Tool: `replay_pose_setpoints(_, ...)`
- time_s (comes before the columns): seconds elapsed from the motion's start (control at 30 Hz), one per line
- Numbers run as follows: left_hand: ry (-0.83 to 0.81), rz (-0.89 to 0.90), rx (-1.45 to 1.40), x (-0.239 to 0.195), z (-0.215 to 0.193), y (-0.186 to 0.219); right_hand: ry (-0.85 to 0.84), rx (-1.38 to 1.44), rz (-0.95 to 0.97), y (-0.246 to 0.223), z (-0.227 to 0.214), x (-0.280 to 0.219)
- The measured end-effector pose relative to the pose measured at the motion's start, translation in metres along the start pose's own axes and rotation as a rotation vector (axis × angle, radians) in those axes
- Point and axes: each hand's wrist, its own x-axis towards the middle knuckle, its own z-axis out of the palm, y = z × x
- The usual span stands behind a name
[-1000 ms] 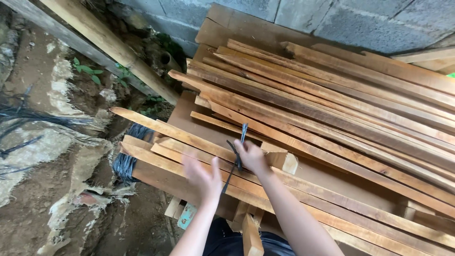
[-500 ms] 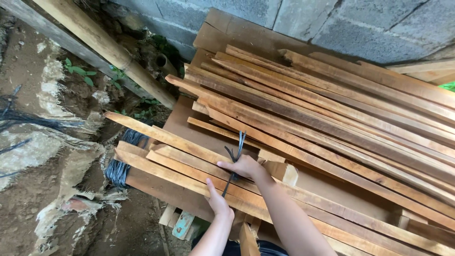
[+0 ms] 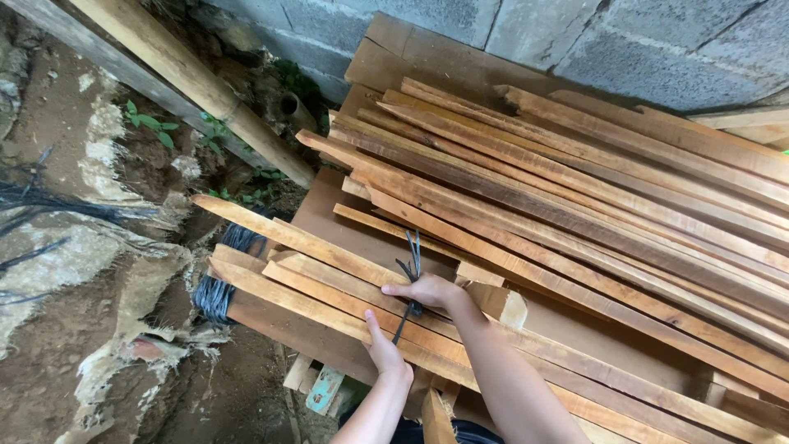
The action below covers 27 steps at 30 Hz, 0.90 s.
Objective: The person arranges a stack of wooden planks on a workbench and secures them by wrapping and tying black straps around the bundle. The hands repeatedly adjust the wood and tighten the straps to hold the planks together.
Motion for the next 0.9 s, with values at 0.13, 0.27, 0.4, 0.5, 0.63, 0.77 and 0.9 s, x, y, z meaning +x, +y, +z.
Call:
replay_pose_setpoints(0.13, -0.005, -0.033, 0.017, -0.001, 0.003, 0.004, 0.012, -0.026, 0.03, 0.007, 0.002, 0.012)
replay_pose_setpoints(0.27, -0.026, -0.017, -0.001, 0.001, 0.002, 0.003, 0.042, -0.015, 0.032, 0.009, 0.001, 0.013)
replay_pose_setpoints(0.4, -0.018, -0.045, 0.02, 0.002, 0.006, 0.002, 0.124, -0.009, 0.009, 0.005, -0.002, 0.001)
replay_pose_setpoints(0.5, -0.039, -0.042, -0.004, -0.003, 0.009, 0.005, 0.192, -0.08, 0.027, -0.003, 0.0, -0.006)
replay_pose_setpoints(0.63, -0.002, -0.073, 0.057, 0.0, 0.002, 0.005, 0.239, -0.162, 0.047, -0.007, 0.003, -0.011)
replay_pose_setpoints(0.77, -0.093, 0.009, 0.137, 0.026, -0.009, -0.005, 0.37, -0.2, -0.018, -0.02, 0.004, -0.042)
replay_pose_setpoints(0.9, -0.266, -0.022, 0.225, 0.048, -0.029, -0.001, 0.748, -0.249, -0.338, 0.01, 0.04, -0.034)
